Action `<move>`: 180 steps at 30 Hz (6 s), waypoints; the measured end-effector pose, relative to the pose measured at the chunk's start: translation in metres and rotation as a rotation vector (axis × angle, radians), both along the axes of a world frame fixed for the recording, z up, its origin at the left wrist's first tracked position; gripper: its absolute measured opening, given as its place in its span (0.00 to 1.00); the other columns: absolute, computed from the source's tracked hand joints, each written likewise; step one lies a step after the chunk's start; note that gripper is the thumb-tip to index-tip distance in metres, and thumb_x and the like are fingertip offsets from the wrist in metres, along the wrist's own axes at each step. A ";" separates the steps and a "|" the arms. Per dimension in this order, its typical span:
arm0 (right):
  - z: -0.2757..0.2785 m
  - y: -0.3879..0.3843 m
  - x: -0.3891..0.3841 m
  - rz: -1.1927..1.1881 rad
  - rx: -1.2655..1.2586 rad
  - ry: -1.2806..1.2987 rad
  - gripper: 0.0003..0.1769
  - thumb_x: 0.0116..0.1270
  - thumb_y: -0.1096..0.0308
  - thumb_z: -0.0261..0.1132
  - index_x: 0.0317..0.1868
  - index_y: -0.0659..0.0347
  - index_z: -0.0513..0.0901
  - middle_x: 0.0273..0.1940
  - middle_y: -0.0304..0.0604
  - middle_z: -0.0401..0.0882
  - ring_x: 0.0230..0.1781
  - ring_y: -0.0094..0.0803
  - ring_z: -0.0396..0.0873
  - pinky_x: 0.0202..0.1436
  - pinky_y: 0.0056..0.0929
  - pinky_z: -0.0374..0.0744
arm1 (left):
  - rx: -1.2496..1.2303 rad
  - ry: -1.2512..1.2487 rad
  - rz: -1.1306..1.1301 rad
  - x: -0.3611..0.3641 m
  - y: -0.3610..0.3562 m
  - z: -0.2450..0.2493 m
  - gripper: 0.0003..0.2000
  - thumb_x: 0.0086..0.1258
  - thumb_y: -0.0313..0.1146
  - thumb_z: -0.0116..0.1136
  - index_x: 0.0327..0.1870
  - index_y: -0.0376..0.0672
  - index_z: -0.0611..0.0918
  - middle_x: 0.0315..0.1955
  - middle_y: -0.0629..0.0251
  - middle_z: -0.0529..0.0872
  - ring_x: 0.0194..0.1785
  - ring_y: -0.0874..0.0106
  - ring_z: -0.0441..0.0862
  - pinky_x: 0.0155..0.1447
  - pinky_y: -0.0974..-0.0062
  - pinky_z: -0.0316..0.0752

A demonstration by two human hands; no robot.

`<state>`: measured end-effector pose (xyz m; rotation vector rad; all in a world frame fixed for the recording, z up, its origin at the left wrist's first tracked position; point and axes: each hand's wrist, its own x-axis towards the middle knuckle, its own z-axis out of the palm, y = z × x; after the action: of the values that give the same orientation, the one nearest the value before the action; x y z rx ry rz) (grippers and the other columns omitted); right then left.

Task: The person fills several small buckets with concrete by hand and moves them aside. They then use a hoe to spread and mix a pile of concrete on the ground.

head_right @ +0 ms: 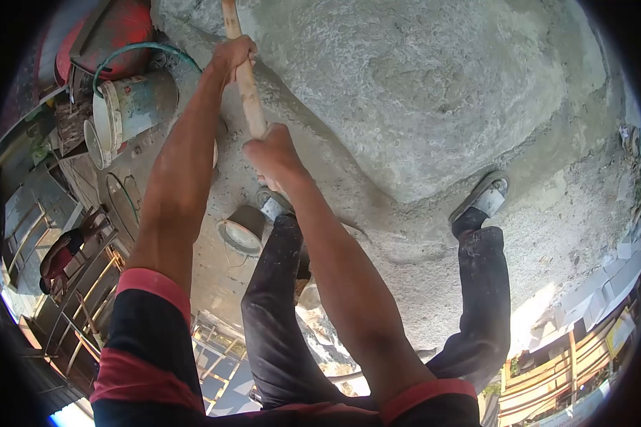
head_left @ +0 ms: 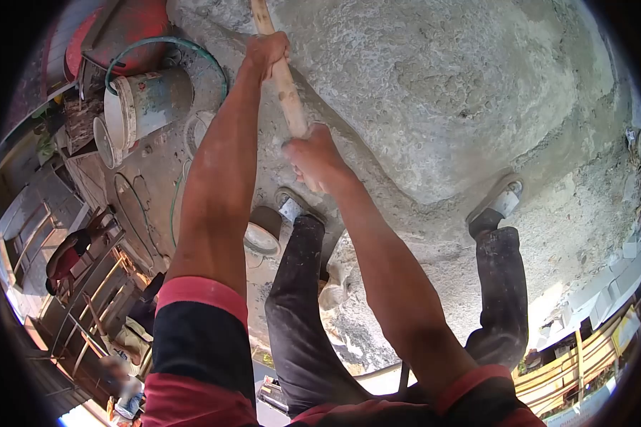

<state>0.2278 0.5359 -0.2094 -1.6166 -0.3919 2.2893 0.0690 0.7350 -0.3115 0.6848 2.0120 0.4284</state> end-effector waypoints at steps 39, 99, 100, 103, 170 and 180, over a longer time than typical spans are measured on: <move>0.248 -0.187 0.253 0.450 0.102 -0.458 0.08 0.60 0.77 0.64 0.40 0.68 0.78 0.25 0.51 0.77 0.24 0.36 0.76 0.32 0.39 0.75 | -0.254 -0.750 0.571 0.263 -0.263 0.199 0.05 0.63 0.23 0.63 0.35 0.39 0.77 0.21 0.68 0.75 0.19 0.76 0.73 0.24 0.72 0.73; 0.407 -0.266 0.621 -0.046 -0.377 -0.822 0.06 0.56 0.73 0.63 0.28 0.61 0.72 0.19 0.38 0.71 0.13 0.27 0.68 0.16 0.32 0.71 | -0.288 -0.428 -0.323 0.203 -0.465 0.174 0.12 0.73 0.36 0.62 0.51 0.38 0.83 0.31 0.60 0.89 0.32 0.72 0.86 0.37 0.73 0.80; 0.379 -0.268 0.653 -0.054 -0.426 -0.787 0.07 0.52 0.73 0.64 0.26 0.61 0.71 0.18 0.38 0.70 0.11 0.28 0.67 0.15 0.31 0.70 | -0.234 -0.283 -0.356 0.145 -0.499 0.164 0.12 0.73 0.36 0.62 0.50 0.38 0.83 0.31 0.58 0.90 0.32 0.69 0.88 0.37 0.71 0.82; 0.302 -0.262 0.741 0.326 -0.674 -0.777 0.09 0.51 0.75 0.65 0.23 0.60 0.72 0.15 0.42 0.67 0.08 0.36 0.66 0.13 0.39 0.69 | -0.554 0.408 -0.465 0.035 -0.561 0.205 0.22 0.71 0.49 0.60 0.52 0.37 0.82 0.40 0.48 0.91 0.45 0.54 0.90 0.51 0.59 0.82; 0.319 -0.344 0.590 0.077 -0.443 -0.968 0.07 0.62 0.71 0.64 0.28 0.64 0.78 0.15 0.36 0.71 0.10 0.24 0.68 0.12 0.28 0.66 | -0.379 -0.563 0.024 0.229 -0.485 0.149 0.13 0.76 0.34 0.60 0.49 0.33 0.87 0.39 0.57 0.92 0.44 0.69 0.90 0.49 0.73 0.84; 0.389 -0.286 0.434 0.167 -0.151 -0.875 0.02 0.59 0.81 0.63 0.31 0.68 0.77 0.20 0.38 0.71 0.21 0.24 0.69 0.25 0.32 0.69 | -0.353 -0.763 -0.310 0.429 -0.356 0.300 0.29 0.74 0.47 0.66 0.65 0.33 0.76 0.46 0.54 0.87 0.41 0.71 0.87 0.46 0.72 0.81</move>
<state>0.6614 0.2500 0.1798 -2.6990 -0.5614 1.6040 0.4985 0.3786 -0.0120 0.4948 1.1910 0.1080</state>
